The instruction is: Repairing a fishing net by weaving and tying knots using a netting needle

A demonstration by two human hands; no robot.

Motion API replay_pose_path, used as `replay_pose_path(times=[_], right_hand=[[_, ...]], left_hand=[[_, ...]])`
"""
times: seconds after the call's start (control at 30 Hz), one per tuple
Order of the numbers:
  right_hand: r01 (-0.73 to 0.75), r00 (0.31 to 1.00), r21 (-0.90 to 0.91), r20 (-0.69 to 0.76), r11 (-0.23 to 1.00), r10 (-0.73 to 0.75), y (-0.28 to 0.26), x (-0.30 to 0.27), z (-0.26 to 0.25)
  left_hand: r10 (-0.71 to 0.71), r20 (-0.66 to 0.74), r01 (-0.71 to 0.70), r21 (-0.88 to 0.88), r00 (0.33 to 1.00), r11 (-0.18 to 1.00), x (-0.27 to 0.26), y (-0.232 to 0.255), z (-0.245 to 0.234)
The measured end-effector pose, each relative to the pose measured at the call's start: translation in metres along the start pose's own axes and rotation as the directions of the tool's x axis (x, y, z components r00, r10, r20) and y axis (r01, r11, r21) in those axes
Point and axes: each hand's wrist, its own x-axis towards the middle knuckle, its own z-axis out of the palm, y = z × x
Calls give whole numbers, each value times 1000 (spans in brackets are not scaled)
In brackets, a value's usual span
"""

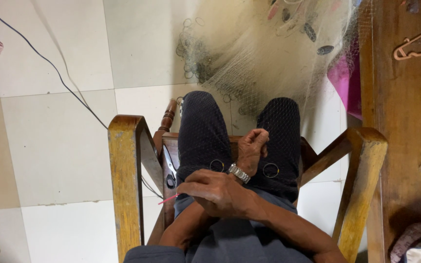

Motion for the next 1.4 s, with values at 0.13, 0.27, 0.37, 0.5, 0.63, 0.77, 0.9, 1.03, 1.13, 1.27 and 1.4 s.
replay_pose_path(times=[0.13, 0.27, 0.37, 0.5, 0.63, 0.77, 0.9, 1.03, 1.13, 1.27, 1.4], right_hand=[[23, 999, -10, 23, 1000, -23, 7, 1, 7], [45, 999, -103, -11, 994, -46, 8, 7, 7], [194, 977, -263, -38, 945, -211, 17, 16, 5], [380, 884, -533, -33, 756, -467, 22, 33, -9], [412, 871, -725, 135, 552, -472, 67, 28, -58], [-105, 976, -896, -177, 431, -130, 141, -43, -129], [-469, 881, -737, -426, 487, 205, 136, -120, -131], [-587, 805, -612, -507, 530, 307, 122, -149, -107], [-631, 769, -559, -540, 538, 340, 115, -153, -101], [-630, 773, -594, -547, 501, 322, 113, -152, -101], [-594, 796, -609, -540, 525, 275, 109, -145, -101]], left_hand=[[78, 10, -78, 0, 997, 997, 1, -6, 1], [70, 16, -70, -22, 997, 997, 1, -4, 4], [23, -23, -24, -75, 999, 997, 3, -12, 5], [24, -72, -34, -140, 997, 990, 6, -19, 6], [-99, -117, 68, -246, 988, 967, 23, -54, -6], [-278, -65, 233, -388, 958, 892, 6, -10, 4], [-316, -39, 271, -418, 948, 867, 6, -8, 4], [-332, -6, 300, -413, 943, 860, 9, -13, -1], [-315, 19, 297, -392, 949, 871, 11, -15, -4], [-306, 43, 298, -392, 951, 870, 14, -19, -5], [-254, 48, 254, -362, 966, 897, 13, -16, -5]])
